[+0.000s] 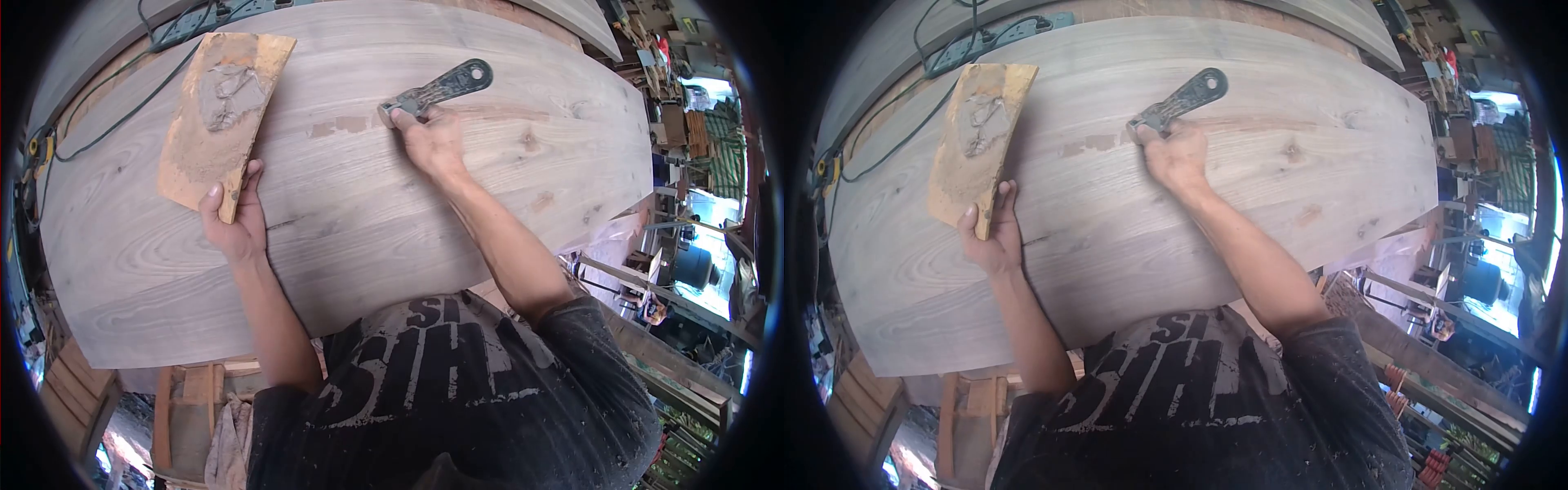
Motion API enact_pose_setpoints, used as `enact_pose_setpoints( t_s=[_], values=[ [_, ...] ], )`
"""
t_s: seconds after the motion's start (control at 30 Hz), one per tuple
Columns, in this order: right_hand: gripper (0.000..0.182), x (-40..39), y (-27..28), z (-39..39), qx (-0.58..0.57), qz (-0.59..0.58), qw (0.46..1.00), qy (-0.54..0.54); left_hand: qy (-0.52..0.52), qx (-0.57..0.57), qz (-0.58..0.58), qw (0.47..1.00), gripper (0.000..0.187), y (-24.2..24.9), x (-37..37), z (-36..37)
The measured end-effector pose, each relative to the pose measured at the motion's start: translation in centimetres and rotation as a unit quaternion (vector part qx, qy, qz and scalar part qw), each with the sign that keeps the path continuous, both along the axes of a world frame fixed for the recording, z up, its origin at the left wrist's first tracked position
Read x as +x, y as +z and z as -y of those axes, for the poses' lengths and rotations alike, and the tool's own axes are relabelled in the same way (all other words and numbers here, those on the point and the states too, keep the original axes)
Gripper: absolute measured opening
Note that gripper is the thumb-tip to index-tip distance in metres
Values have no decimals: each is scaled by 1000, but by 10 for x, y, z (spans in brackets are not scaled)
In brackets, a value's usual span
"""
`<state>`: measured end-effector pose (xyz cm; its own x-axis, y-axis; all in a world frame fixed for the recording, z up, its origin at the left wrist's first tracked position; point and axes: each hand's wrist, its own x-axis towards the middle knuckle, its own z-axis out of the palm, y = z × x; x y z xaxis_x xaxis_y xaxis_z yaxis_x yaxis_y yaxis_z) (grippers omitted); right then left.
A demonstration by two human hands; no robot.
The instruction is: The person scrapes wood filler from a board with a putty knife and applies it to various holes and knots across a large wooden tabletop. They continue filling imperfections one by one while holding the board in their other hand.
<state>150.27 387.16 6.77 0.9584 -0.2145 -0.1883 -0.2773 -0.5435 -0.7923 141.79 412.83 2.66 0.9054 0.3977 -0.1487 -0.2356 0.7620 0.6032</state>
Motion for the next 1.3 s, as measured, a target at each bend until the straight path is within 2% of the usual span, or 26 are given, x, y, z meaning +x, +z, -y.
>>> enact_pose_setpoints(
  t_s=[0.2,0.4,0.47,0.53,0.67,0.7,0.77,0.83,0.87,0.97,1.07,1.2,1.3],
  values=[
    [20,-4,-6,-36,7,21,1000,17,12,4,-9,1000,57,1,1,0],
    [18,-5,-11,-71,39,55,994,82,13,-4,-3,1000,56,1,1,1],
    [18,-7,-5,-81,82,32,993,80,9,-3,-1,1000,56,1,-1,1],
    [22,-7,-5,-89,40,10,992,115,0,-1,5,1000,56,2,1,2],
    [23,-9,2,-88,35,-22,984,171,4,9,7,1000,56,2,0,1],
    [23,-10,2,-83,35,-18,984,173,12,10,12,1000,56,-1,0,1],
    [26,-15,2,-58,206,1,965,163,20,8,12,1000,57,-4,1,1],
    [30,-25,11,-37,218,-35,963,153,14,2,9,1000,57,-10,-3,-2],
    [40,-30,18,-27,232,-67,961,135,16,14,-12,1000,58,-12,-4,-4],
    [39,-51,45,-1,170,-91,972,135,-8,48,-50,998,59,-16,-3,-14],
    [43,-76,47,25,210,19,974,78,-31,67,-38,997,57,-6,-9,-16],
    [40,-94,42,84,186,4,982,-29,-61,97,-28,993,56,4,-15,-23],
    [34,-94,27,135,218,65,973,-46,-67,80,-25,994,56,11,-17,-20]
  ],
)
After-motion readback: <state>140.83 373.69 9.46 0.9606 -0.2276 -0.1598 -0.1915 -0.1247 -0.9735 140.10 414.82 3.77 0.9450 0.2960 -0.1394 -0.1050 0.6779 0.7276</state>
